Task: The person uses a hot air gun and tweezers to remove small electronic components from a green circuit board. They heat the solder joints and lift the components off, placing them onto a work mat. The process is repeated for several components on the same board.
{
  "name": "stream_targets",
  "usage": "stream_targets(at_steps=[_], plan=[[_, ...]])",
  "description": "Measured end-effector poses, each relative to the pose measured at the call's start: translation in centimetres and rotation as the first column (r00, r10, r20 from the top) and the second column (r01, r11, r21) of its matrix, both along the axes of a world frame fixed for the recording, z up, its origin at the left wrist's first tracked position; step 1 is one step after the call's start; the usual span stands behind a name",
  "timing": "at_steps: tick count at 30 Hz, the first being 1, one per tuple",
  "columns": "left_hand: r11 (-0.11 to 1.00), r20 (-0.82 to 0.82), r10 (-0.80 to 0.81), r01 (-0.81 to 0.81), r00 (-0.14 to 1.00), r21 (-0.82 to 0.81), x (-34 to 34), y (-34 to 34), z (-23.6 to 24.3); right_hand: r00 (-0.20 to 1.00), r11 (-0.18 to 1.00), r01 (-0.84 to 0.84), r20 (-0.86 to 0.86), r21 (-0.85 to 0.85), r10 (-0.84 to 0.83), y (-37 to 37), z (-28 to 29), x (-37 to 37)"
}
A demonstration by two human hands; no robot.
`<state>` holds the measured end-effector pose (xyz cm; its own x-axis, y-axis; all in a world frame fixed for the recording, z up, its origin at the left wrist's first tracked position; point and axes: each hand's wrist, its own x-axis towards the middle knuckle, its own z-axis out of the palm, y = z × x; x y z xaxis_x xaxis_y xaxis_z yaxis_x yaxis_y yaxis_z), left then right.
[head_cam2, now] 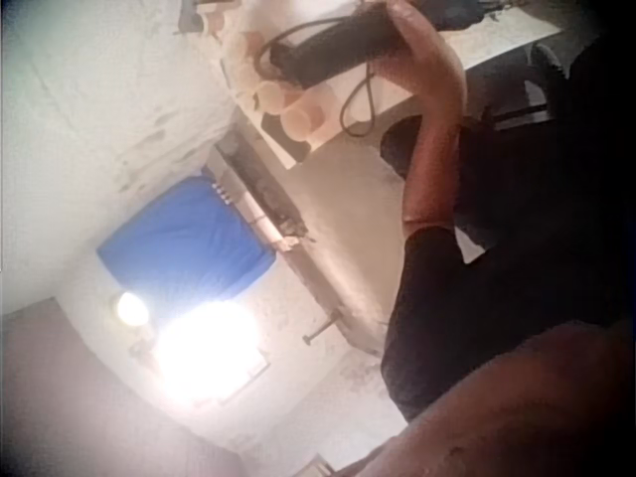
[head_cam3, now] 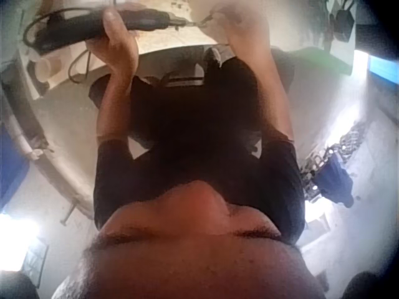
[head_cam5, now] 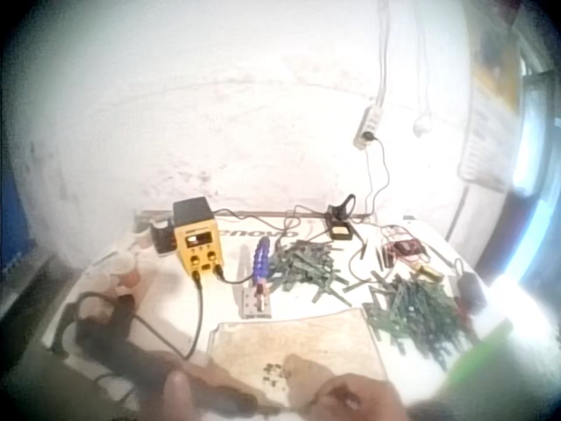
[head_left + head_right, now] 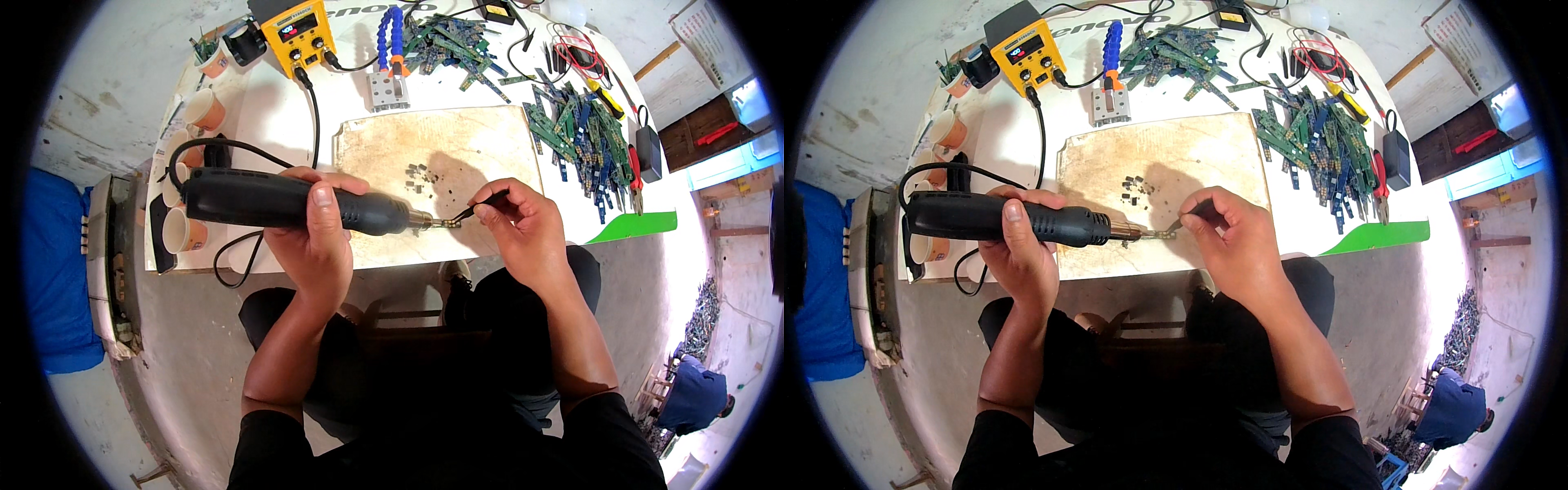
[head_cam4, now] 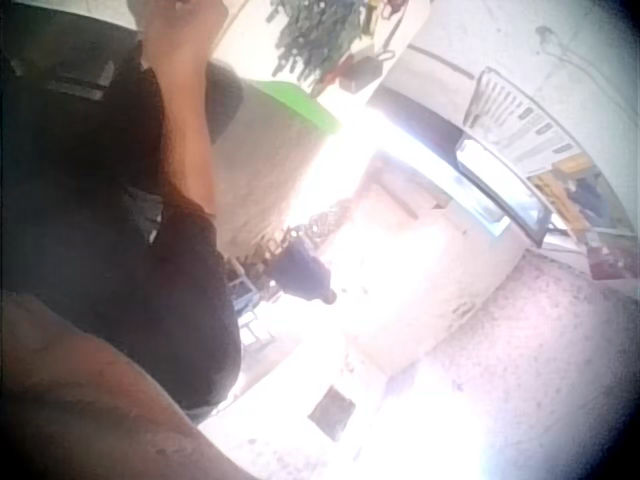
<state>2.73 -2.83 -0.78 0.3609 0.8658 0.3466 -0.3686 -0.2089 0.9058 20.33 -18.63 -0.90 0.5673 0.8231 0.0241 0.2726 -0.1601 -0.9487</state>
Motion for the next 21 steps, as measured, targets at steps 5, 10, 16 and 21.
stream_targets(at_steps=[5, 10, 16, 21], plan=[[1.000, 0.056, 0.006, -0.007, 0.998, 0.017, 0.16, 0.27, -0.38, 1.000, 1.000, 0.003, 0.000, -0.027, -0.003, 0.06, 0.13, -0.10], [1.000, 0.014, 0.002, -0.002, 1.000, -0.001, 0.10, 0.19, 0.08, 1.000, 1.000, 0.019, 0.017, -0.007, -0.019, 0.12, 0.09, -0.14], [1.000, 0.017, 0.003, -0.003, 1.000, -0.016, 0.11, 0.06, 0.08, 1.000, 1.000, 0.017, -0.004, 0.003, -0.016, 0.13, 0.07, -0.19], [1.000, -0.023, 0.007, -0.007, 1.000, 0.007, -0.17, 0.13, 0.27, 1.000, 1.000, 0.012, -0.006, 0.018, -0.012, 0.16, 0.06, -0.27]])
